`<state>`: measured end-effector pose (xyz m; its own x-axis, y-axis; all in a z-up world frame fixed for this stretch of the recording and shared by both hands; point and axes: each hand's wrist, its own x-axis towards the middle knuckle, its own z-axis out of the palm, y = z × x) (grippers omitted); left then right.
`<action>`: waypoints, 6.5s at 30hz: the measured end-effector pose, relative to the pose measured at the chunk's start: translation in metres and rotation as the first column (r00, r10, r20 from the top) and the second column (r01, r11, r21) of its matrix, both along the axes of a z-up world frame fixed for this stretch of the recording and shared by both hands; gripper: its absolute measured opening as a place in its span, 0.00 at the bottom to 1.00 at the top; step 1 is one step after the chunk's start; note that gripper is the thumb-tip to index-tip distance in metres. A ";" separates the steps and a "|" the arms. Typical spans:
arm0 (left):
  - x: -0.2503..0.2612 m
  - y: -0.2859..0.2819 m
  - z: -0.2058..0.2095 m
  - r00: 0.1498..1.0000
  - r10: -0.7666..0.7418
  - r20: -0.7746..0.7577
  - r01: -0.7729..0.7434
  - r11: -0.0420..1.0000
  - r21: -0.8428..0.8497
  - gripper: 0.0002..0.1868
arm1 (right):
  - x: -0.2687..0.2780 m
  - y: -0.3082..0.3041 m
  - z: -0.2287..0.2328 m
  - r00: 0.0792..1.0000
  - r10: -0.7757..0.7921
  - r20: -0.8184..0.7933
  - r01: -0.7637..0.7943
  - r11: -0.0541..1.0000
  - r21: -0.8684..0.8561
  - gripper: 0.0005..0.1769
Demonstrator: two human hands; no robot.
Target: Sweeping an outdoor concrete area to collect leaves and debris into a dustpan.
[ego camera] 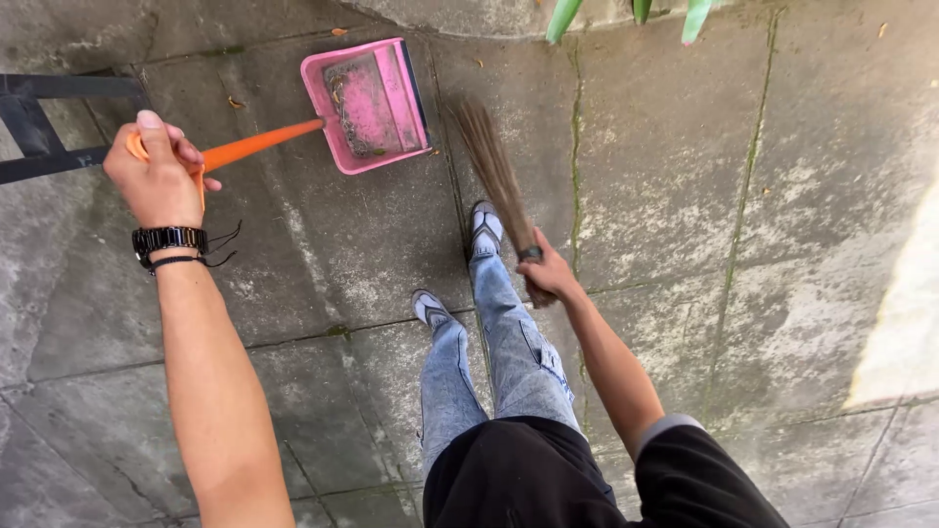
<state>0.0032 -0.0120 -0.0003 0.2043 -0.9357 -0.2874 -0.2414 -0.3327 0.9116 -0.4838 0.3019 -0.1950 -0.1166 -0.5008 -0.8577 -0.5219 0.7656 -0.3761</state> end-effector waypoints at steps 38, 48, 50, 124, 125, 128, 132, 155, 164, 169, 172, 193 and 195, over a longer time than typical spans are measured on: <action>0.170 0.061 -0.008 0.982 -0.173 0.072 0.172 0.985 0.026 0.18 | 0.281 0.030 -0.064 0.942 -0.248 0.228 0.259 0.966 -0.020 0.46; 0.187 0.072 -0.002 0.998 -0.055 0.023 0.056 0.998 -0.030 0.18 | 0.258 0.019 0.050 0.897 -0.439 0.051 0.426 0.889 0.167 0.62; 0.183 0.074 0.003 0.999 -0.038 0.020 0.038 0.999 -0.030 0.18 | 0.251 0.035 -0.034 0.922 -0.387 -0.014 0.388 0.921 0.040 0.62; 0.384 0.220 0.014 0.569 0.821 0.036 -0.822 0.568 0.047 0.18 | 0.370 -0.384 -0.122 0.703 0.675 -0.225 -0.710 0.687 -0.158 0.65; 0.382 0.221 0.006 0.526 0.850 0.029 -0.850 0.525 0.054 0.17 | 0.376 -0.378 -0.172 0.657 0.709 -0.257 -0.752 0.642 -0.150 0.61; 0.374 0.212 0.003 0.463 0.885 0.052 -0.885 0.460 0.068 0.17 | 0.380 -0.335 -0.274 0.497 0.815 -0.299 -0.864 0.497 -0.081 0.58; 0.378 0.198 0.010 0.482 0.872 0.083 -0.876 0.478 0.057 0.17 | 0.423 -0.300 -0.072 0.409 0.905 -0.114 -0.911 0.412 0.007 0.68; 0.392 0.233 0.012 0.440 0.895 0.079 -0.898 0.440 0.017 0.17 | 0.469 -0.292 -0.012 0.361 0.912 -0.197 -0.932 0.362 -0.033 0.64; 0.403 0.252 0.008 0.530 0.848 -0.010 -0.847 0.530 0.035 0.13 | 0.415 -0.227 -0.080 0.714 0.677 -0.177 -0.690 0.724 -0.011 0.57; 0.412 0.251 -0.002 0.581 0.812 -0.061 -0.806 0.584 0.094 0.09 | 0.447 -0.169 -0.018 0.780 0.623 -0.067 -0.624 0.781 -0.001 0.56; 0.406 0.246 -0.013 0.640 0.760 -0.114 -0.745 0.650 0.149 0.09 | 0.435 -0.138 0.018 0.854 0.516 -0.061 -0.519 0.853 -0.050 0.53; 0.250 0.084 0.092 0.878 0.249 -0.408 -0.234 0.968 0.089 0.09 | 0.228 -0.026 0.190 0.799 -0.543 0.257 0.568 0.823 -0.028 0.20; 0.217 0.058 0.101 0.878 0.222 -0.425 -0.194 0.975 0.107 0.11 | 0.211 -0.024 0.190 0.748 -0.609 0.265 0.638 0.769 -0.032 0.20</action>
